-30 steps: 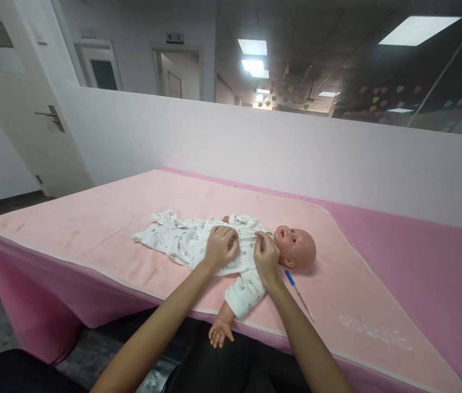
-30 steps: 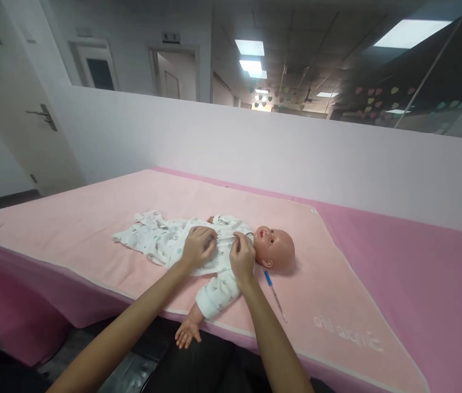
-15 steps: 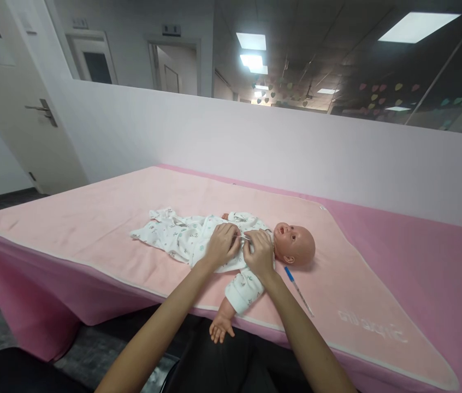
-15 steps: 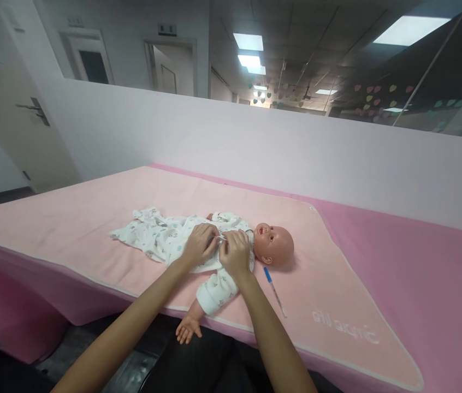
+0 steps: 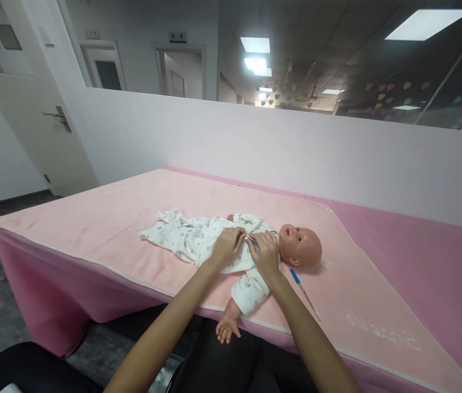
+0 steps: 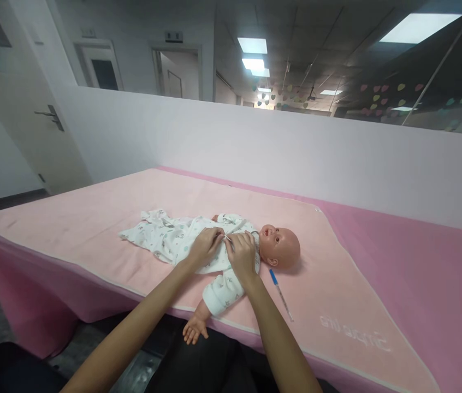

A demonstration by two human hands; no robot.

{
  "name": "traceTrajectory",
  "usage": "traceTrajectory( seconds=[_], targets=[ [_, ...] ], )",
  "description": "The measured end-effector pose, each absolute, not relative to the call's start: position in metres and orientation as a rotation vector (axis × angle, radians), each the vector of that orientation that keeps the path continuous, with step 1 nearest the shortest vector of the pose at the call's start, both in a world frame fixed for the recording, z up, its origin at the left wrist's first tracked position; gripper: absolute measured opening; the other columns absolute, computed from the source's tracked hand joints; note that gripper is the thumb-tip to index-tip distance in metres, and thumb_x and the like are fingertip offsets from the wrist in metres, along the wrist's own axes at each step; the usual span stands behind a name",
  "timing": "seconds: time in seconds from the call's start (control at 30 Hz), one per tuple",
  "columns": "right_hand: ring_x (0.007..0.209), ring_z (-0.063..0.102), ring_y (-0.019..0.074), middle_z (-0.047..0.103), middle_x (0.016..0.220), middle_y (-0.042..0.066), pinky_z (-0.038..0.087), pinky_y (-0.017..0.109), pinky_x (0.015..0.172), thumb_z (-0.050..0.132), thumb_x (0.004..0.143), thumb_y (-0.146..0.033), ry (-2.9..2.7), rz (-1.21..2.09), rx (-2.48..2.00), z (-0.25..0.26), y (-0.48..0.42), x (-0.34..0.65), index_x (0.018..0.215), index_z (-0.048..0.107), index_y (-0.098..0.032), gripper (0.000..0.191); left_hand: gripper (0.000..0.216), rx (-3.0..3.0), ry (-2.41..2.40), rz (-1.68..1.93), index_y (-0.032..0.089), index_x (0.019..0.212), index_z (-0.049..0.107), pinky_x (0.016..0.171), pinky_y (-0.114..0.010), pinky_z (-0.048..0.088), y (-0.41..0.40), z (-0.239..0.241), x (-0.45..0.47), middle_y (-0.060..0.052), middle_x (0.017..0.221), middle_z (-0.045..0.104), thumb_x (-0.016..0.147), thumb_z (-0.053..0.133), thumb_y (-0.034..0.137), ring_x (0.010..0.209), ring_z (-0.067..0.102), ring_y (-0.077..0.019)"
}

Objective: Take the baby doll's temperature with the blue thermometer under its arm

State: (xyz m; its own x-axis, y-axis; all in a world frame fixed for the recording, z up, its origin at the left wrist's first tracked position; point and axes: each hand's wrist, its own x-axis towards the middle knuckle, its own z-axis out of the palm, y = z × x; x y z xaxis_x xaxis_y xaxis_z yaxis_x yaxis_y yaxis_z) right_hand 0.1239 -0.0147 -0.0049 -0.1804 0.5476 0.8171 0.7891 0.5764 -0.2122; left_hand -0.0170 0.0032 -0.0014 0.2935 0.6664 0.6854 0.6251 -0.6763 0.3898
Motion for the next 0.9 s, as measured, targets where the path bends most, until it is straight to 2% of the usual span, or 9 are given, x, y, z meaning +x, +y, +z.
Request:
traceTrajectory(
  seconds=[0.13,0.4,0.67,0.9],
  targets=[
    [0.079,0.054,0.0151,0.063,0.077,0.002,0.033,0.033,0.091,0.045,0.087,-0.024,-1.864,-0.359,-1.106,-0.006,-0.015,0.124,0.083,0.057,-0.020,0.013,0.015,2.493,1.268,1.353,0.021,0.084,0.046,0.074,-0.033,0.040,0.001,0.000,-0.017,-0.002,0.075,0.058,0.089,0.032,0.026,0.072,0.052,-0.0170],
    [0.074,0.053,0.0164,0.061,0.070,0.003,0.035,0.036,0.086,0.044,0.087,-0.023,-1.862,-0.452,-1.100,-0.005,-0.018,0.122,0.077,0.056,-0.020,0.016,0.013,2.603,1.234,1.386,0.020,0.082,0.047,0.082,-0.035,0.038,-0.002,0.001,-0.017,0.000,0.069,0.058,0.085,0.034,0.021,0.066,0.054,-0.0152],
    [0.073,0.054,0.0154,0.061,0.068,0.001,0.035,0.035,0.087,0.047,0.084,-0.021,-1.801,-0.422,-1.083,-0.006,-0.019,0.123,0.077,0.057,-0.019,0.012,0.014,2.669,1.338,1.419,0.020,0.085,0.052,0.077,-0.035,0.037,-0.008,0.005,-0.023,-0.002,0.080,0.061,0.077,0.041,0.017,0.076,0.054,-0.0174],
    [0.071,0.051,0.0159,0.059,0.067,0.002,0.036,0.034,0.084,0.046,0.081,-0.018,-1.797,-0.379,-1.064,-0.003,-0.022,0.121,0.073,0.054,-0.019,0.012,0.010,2.691,1.363,1.415,0.019,0.081,0.050,0.077,-0.034,0.036,-0.009,0.003,-0.019,-0.002,0.077,0.059,0.082,0.041,0.023,0.073,0.052,-0.0161]
  ],
)
